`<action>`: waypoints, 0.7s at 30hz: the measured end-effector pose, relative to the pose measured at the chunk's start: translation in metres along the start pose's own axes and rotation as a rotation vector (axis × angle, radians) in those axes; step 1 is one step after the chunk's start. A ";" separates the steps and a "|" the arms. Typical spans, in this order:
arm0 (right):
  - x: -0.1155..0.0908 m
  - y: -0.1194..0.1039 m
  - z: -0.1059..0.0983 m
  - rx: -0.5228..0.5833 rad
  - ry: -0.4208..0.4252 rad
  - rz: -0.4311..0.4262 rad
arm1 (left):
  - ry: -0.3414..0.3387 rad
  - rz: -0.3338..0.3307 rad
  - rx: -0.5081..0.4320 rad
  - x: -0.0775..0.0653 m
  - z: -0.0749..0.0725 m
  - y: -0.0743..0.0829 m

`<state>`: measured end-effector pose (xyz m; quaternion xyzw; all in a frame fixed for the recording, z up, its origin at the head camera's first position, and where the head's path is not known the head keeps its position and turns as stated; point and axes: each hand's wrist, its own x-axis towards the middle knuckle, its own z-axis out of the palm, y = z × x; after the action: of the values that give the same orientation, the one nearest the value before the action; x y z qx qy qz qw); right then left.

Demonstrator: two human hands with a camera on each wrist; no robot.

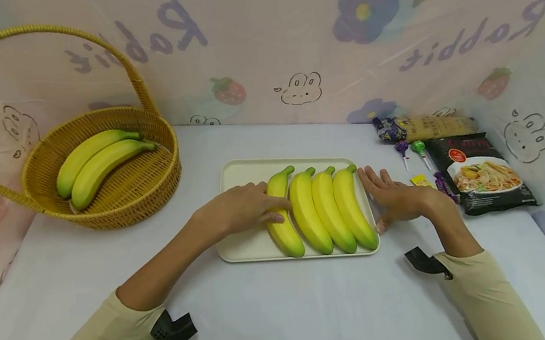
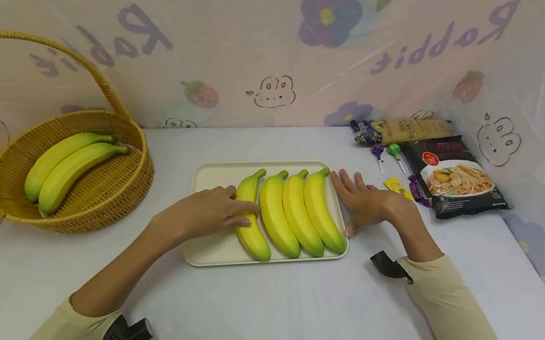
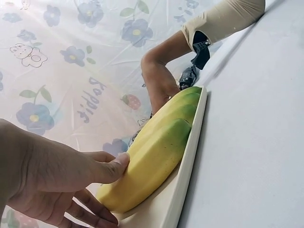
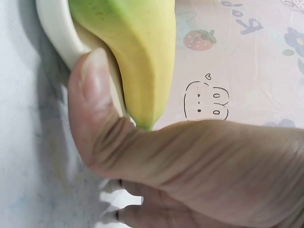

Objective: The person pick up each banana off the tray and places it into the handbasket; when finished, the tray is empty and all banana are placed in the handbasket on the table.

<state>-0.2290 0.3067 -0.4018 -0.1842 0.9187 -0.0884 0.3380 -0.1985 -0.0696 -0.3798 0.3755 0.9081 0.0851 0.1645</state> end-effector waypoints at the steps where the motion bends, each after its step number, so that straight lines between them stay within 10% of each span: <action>1: -0.001 -0.001 -0.001 0.006 -0.002 -0.001 | -0.006 -0.001 0.000 0.000 0.000 0.000; 21: 0.011 0.017 0.004 -0.008 0.003 0.004 | -0.031 -0.079 -0.162 -0.002 -0.009 -0.001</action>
<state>-0.2390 0.3177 -0.4158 -0.1836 0.9200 -0.0843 0.3359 -0.2016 -0.0721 -0.3710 0.3262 0.9097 0.1459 0.2115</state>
